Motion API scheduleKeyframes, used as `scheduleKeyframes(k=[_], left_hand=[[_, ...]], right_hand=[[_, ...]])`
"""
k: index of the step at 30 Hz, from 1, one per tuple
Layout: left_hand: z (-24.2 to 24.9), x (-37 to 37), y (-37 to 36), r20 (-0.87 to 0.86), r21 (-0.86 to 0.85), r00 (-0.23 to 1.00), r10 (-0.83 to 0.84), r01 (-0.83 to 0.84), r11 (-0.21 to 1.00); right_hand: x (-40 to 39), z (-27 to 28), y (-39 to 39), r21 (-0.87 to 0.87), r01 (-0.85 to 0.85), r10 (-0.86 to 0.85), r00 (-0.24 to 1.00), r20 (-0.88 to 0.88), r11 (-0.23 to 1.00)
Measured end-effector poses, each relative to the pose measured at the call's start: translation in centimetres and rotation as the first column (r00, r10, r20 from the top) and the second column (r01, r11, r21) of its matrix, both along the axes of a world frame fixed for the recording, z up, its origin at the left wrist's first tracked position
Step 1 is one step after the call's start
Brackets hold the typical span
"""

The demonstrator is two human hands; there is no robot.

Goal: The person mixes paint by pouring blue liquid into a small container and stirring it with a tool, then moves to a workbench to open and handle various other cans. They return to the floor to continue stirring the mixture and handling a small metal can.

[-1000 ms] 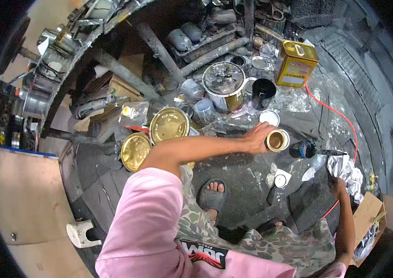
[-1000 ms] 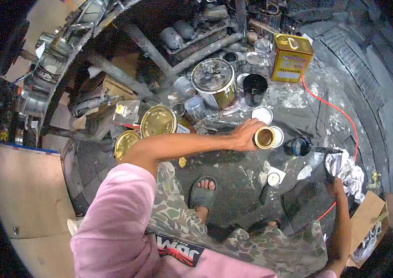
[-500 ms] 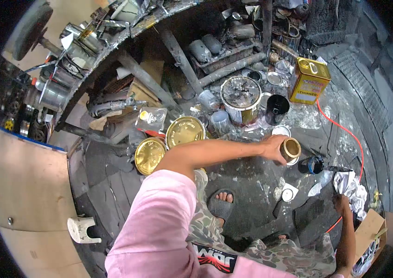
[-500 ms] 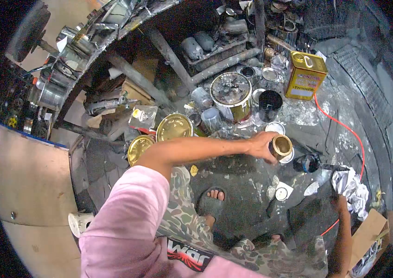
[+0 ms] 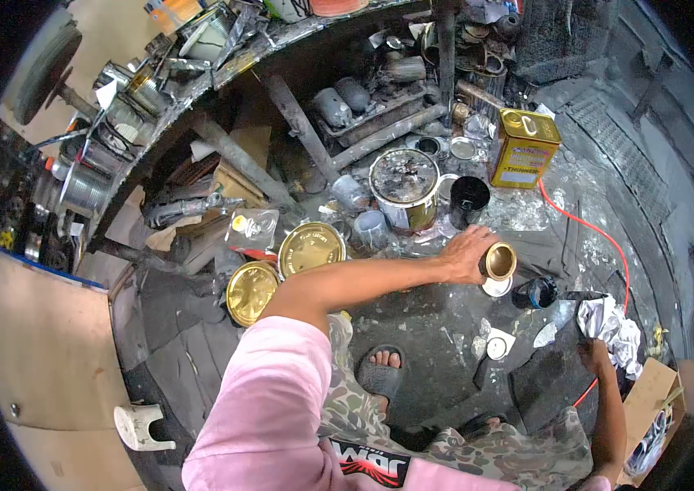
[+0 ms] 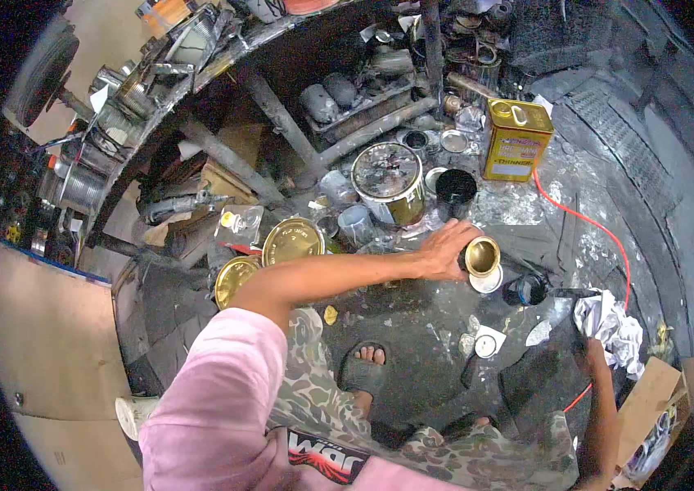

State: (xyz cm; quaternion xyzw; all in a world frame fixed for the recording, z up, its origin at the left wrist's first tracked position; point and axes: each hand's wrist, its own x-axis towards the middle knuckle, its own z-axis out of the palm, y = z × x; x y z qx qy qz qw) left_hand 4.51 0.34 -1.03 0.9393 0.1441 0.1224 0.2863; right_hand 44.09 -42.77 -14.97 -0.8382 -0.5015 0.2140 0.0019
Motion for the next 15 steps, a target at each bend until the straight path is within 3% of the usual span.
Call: scheduleKeyframes(k=[1,3,4,5,7,9,12,13,15], left_hand=[[-0.4,0.0,0.1,0.001,0.0,1.0,-0.003,0.003,1.0],[-1.6,-0.1,0.6,0.109,-0.109,0.992,-0.059,0.071,0.992],[-0.9,-0.1,0.3,0.082,-0.283,0.992,-0.094,0.113,0.952],[-0.5,0.0,0.0,0.084,-0.286,0.991,-0.102,0.122,0.95],[-0.1,0.2,-0.7,0.181,-0.231,0.983,-0.01,0.052,0.972],[0.0,0.4,0.1,0.185,-0.003,0.982,0.025,-0.025,1.0],[0.7,0.1,0.5,0.154,-0.087,0.988,0.007,0.007,0.996],[0.6,0.2,0.4,0.155,-0.094,0.988,-0.006,0.02,0.995],[-0.1,0.4,0.1,0.17,-0.279,0.984,-0.056,0.103,0.955]], right_hand=[[-3.0,4.5,1.9,-0.036,-0.014,0.014,1.0,0.006,0.999],[1.4,-2.3,-0.4,-0.012,-0.055,0.055,0.998,0.008,0.998],[2.3,-3.7,-1.0,0.038,-0.042,0.042,0.999,0.002,0.998],[2.7,-4.2,-1.8,0.084,-0.026,0.026,1.0,-0.005,0.996],[1.4,-2.5,-1.3,0.019,-0.044,0.043,0.999,0.02,0.999],[-0.7,0.3,0.1,-0.051,-0.055,0.057,0.997,0.043,0.997],[-1.7,2.4,0.7,0.004,-0.043,0.043,0.999,-0.01,0.999],[-1.5,1.9,0.7,-0.06,-0.002,0.0,0.999,-0.045,0.998],[-0.6,-0.1,0.1,-0.133,0.047,-0.057,0.995,-0.078,0.99]])
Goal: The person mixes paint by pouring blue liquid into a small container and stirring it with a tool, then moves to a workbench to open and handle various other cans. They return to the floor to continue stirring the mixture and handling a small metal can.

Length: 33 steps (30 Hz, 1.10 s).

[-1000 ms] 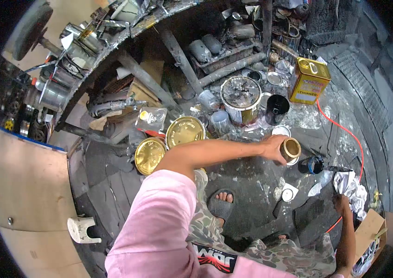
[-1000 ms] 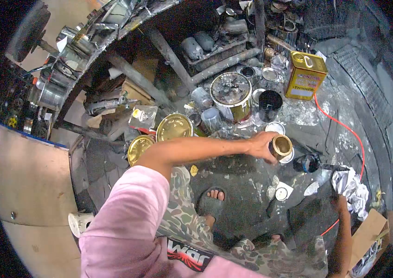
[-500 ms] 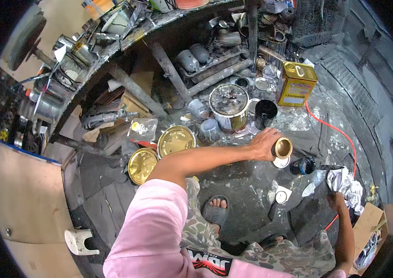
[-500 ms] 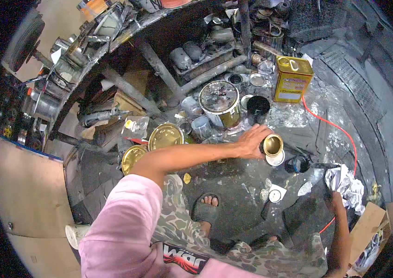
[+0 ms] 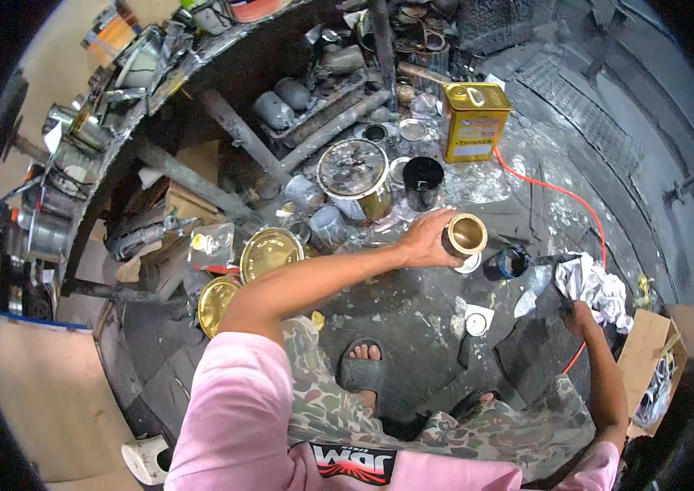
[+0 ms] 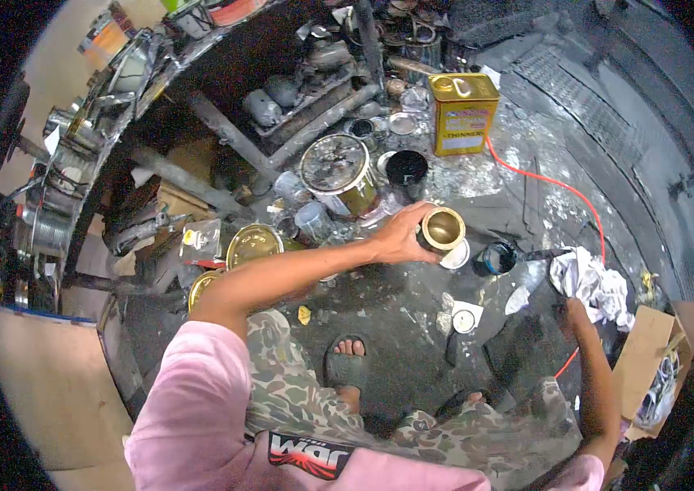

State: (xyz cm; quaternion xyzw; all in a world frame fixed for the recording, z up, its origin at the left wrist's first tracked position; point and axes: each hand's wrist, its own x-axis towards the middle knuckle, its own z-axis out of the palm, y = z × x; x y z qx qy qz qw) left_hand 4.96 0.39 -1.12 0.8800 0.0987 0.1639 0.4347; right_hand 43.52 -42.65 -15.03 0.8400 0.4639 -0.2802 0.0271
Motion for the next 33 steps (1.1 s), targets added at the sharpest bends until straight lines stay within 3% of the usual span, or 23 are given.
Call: scheduleKeyframes(k=[1,2,4,8,10,12,13,14,16,18,20,22,25,28,30,32,33], left_hand=[[-1.1,0.1,0.1,0.004,0.055,0.998,0.058,-0.058,0.997],[0.8,-0.2,0.0,-0.01,0.076,0.997,0.073,-0.072,0.994],[1.4,-0.1,0.7,-0.014,0.155,0.989,0.145,-0.141,0.978],[1.9,0.0,0.4,0.079,0.145,0.995,0.063,-0.074,0.987],[2.8,0.0,0.0,-0.012,0.058,0.999,0.03,-0.029,0.998],[2.5,0.4,0.2,0.026,0.157,0.987,0.158,-0.16,0.974],[2.1,0.8,1.0,0.009,0.155,0.991,0.13,-0.13,0.979],[1.8,0.8,1.3,0.006,0.125,0.995,0.097,-0.097,0.987],[3.3,0.4,0.5,-0.074,-0.011,0.997,0.021,-0.021,1.0],[3.2,0.6,-0.2,-0.068,-0.086,0.997,0.02,-0.026,0.996],[2.7,0.7,0.2,-0.037,0.171,0.997,0.061,-0.054,0.984],[2.6,0.9,0.6,0.052,0.203,0.999,0.013,-0.023,0.979],[3.3,1.3,0.6,0.18,0.256,0.983,-0.044,-0.003,0.967],[4.5,2.0,0.1,0.185,0.227,0.98,-0.072,0.029,0.973],[4.6,2.3,-0.1,0.182,0.229,0.98,-0.083,0.04,0.973],[4.6,2.5,-0.3,0.164,0.249,0.983,-0.083,0.04,0.968],[4.7,2.6,-0.4,0.149,0.273,0.986,-0.071,0.028,0.962]], right_hand=[[0.5,-1.1,-0.3,0.043,-0.049,0.048,0.999,0.027,0.998],[1.0,-1.4,-0.6,0.084,-0.099,0.094,0.994,0.057,0.992],[-2.3,3.0,1.6,0.079,-0.102,0.094,0.99,0.103,0.992],[-2.7,2.7,1.6,0.173,-0.104,0.084,0.989,0.118,0.979],[-2.6,2.7,1.8,0.097,-0.108,0.098,0.99,0.102,0.989],[-1.6,1.9,1.6,0.043,-0.125,0.12,0.988,0.098,0.991],[-1.2,1.3,1.4,-0.006,-0.143,0.143,0.986,0.09,0.99],[-0.9,0.0,1.0,-0.011,-0.128,0.129,0.988,0.089,0.992],[-0.5,-2.2,-0.2,0.14,-0.116,0.082,0.971,0.223,0.983],[-0.5,-1.9,0.1,0.045,-0.123,0.112,0.974,0.197,0.991],[0.4,-2.3,0.2,-0.049,-0.134,0.141,0.976,0.168,0.99],[1.1,-4.3,-0.3,0.026,-0.1,0.094,0.982,0.165,0.995],[-5.0,5.9,3.5,-0.007,-0.06,0.061,0.994,0.088,0.998],[-2.7,1.5,1.7,0.057,-0.126,0.115,0.979,0.167,0.99],[-3.9,3.1,2.0,0.042,-0.09,0.084,0.987,0.14,0.995],[-3.8,2.5,1.9,0.03,-0.14,0.128,0.962,0.242,0.99],[-3.3,2.1,2.0,0.019,-0.149,0.143,0.971,0.192,0.989]])
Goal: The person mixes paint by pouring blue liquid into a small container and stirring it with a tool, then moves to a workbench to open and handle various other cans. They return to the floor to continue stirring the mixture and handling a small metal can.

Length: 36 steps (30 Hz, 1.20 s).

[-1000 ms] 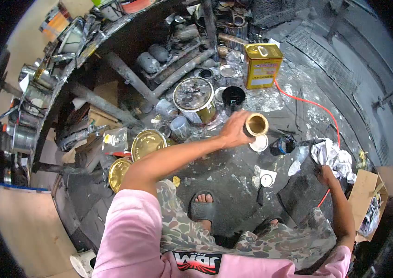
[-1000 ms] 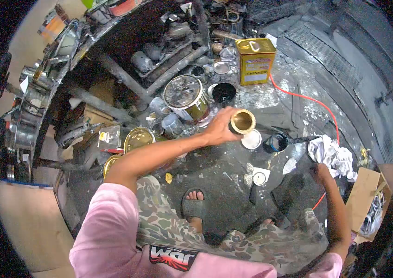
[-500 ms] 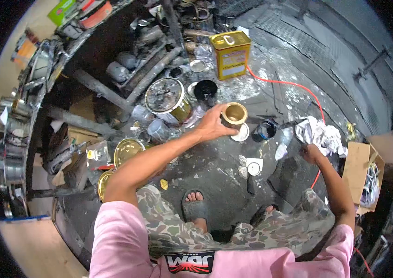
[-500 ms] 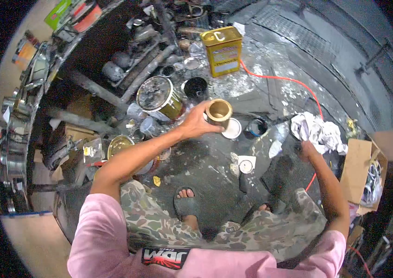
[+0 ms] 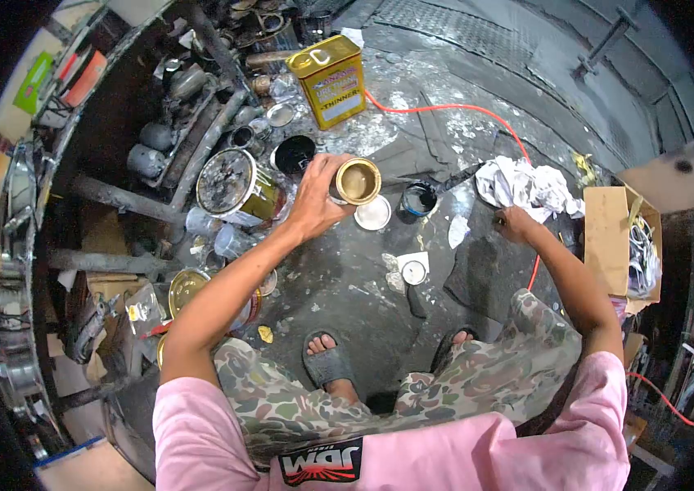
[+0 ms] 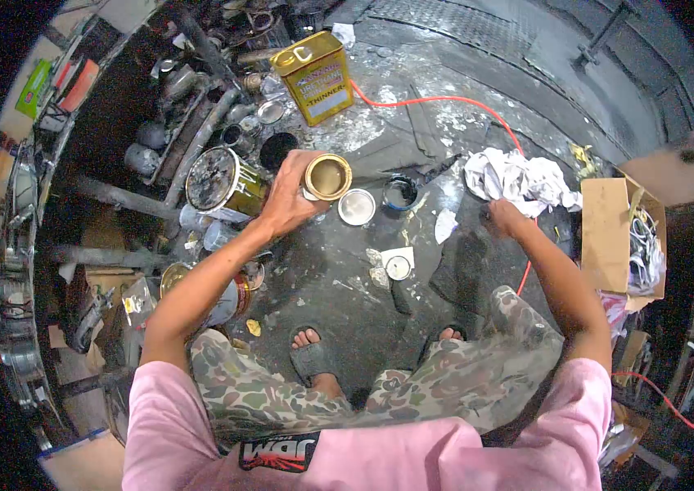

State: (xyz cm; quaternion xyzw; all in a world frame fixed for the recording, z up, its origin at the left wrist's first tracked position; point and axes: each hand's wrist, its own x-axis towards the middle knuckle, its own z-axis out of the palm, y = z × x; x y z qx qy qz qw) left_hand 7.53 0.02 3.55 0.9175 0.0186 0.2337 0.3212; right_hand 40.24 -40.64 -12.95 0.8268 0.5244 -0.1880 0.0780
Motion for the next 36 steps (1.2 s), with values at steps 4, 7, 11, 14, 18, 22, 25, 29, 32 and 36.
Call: scheduleKeyframes(k=[4,7,11,14,18,22,25,29,32,36], left_hand=[[0.5,0.4,-0.7,-0.056,0.069,0.997,0.045,-0.041,0.997],[0.5,1.1,-1.2,-0.083,0.145,0.993,0.079,-0.066,0.987],[0.5,2.6,-2.1,-0.079,0.217,0.993,0.083,-0.064,0.974],[1.0,3.7,-3.1,-0.076,0.245,0.996,0.056,-0.035,0.969],[1.0,4.8,-4.0,-0.07,0.329,0.997,0.046,-0.021,0.944],[1.2,5.6,-4.5,-0.088,0.383,0.995,0.047,-0.01,0.924],[1.3,6.1,-5.0,-0.072,0.41,0.996,0.049,-0.015,0.912],[1.1,6.6,-5.2,-0.062,0.424,0.998,0.034,-0.005,0.906],[1.3,6.8,-5.4,-0.062,0.426,0.998,0.032,-0.003,0.905],[1.3,6.8,-5.4,-0.071,0.429,0.997,0.038,-0.004,0.903]], right_hand=[[2.4,-3.5,-1.5,-0.032,0.018,-0.02,0.996,-0.088,0.999],[0.2,-0.5,-0.4,-0.038,0.01,-0.011,1.0,-0.015,0.999],[0.1,-1.1,-0.7,0.024,0.003,-0.002,0.998,-0.058,1.0],[-0.5,0.7,0.0,-0.086,0.076,-0.08,0.996,-0.039,0.993],[-0.4,0.1,-0.9,-0.019,0.076,-0.077,0.997,-0.029,0.997],[0.1,-0.7,-1.7,-0.056,0.081,-0.085,0.994,-0.065,0.995],[0.4,-1.5,-2.4,-0.016,0.006,-0.006,0.999,-0.045,1.0],[-0.5,0.0,-2.2,-0.008,0.057,-0.057,0.997,-0.054,0.998],[-1.6,2.4,-1.3,-0.011,0.083,-0.084,0.993,-0.087,0.996],[-1.9,3.4,-0.9,-0.008,0.087,-0.087,0.989,-0.119,0.996]])
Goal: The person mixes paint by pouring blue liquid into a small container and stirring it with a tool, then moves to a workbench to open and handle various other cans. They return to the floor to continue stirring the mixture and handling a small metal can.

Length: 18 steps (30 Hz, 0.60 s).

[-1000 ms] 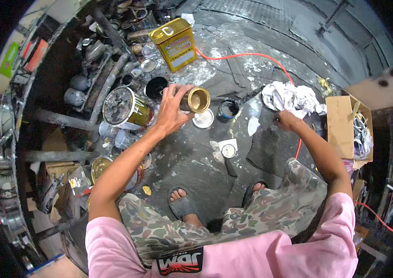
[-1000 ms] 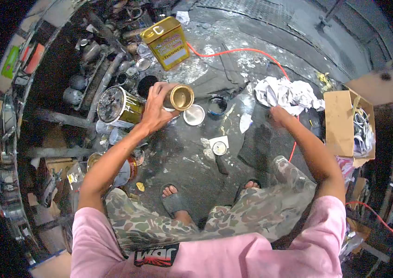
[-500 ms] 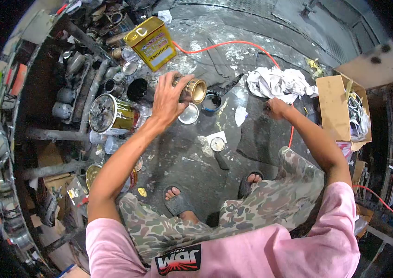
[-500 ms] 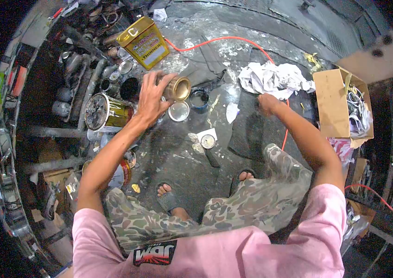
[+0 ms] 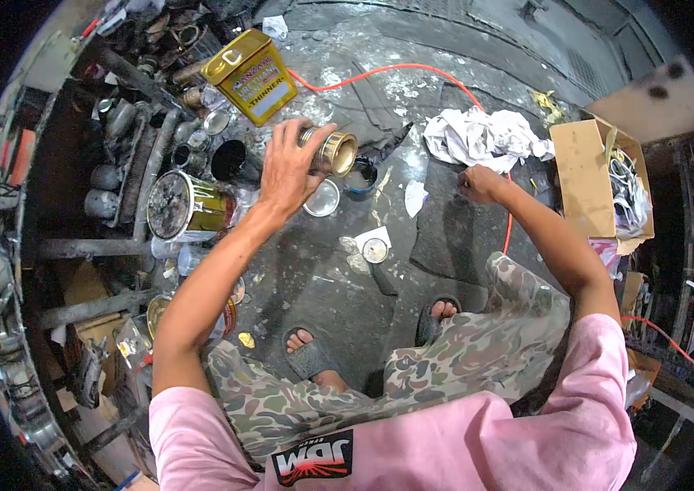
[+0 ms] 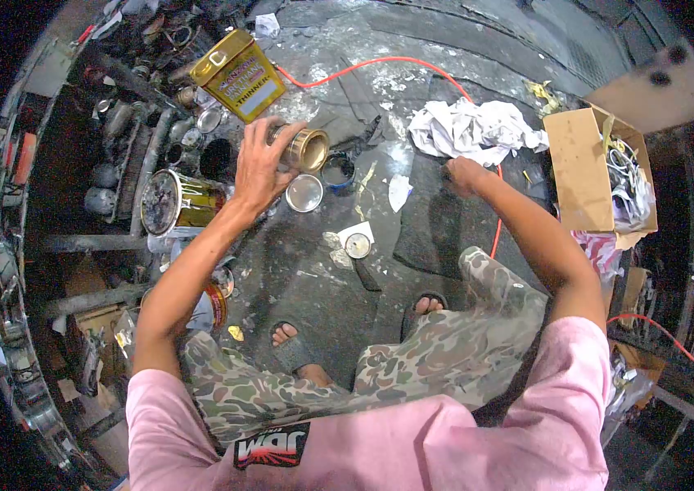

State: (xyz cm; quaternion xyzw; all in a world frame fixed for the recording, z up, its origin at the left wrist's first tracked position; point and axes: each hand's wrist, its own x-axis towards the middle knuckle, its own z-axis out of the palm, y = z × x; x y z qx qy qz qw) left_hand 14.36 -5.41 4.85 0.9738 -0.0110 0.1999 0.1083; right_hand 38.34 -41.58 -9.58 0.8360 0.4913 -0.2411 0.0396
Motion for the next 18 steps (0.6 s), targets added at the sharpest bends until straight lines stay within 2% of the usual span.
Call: scheduleKeyframes(k=[3,10,18], left_hand=[[-0.1,0.1,0.0,0.011,-0.003,1.0,0.0,0.0,1.0],[0.4,0.2,-0.3,0.006,-0.013,1.0,-0.018,0.019,1.0],[0.6,0.3,-0.5,0.021,0.005,0.999,-0.045,0.045,0.999]], right_hand=[[-0.6,0.6,0.0,0.058,0.027,-0.027,1.0,0.002,0.998],[0.7,-1.9,-0.8,0.053,-0.037,0.033,0.997,0.075,0.998],[0.3,-0.9,-0.4,0.017,-0.053,0.052,0.996,0.068,0.998]])
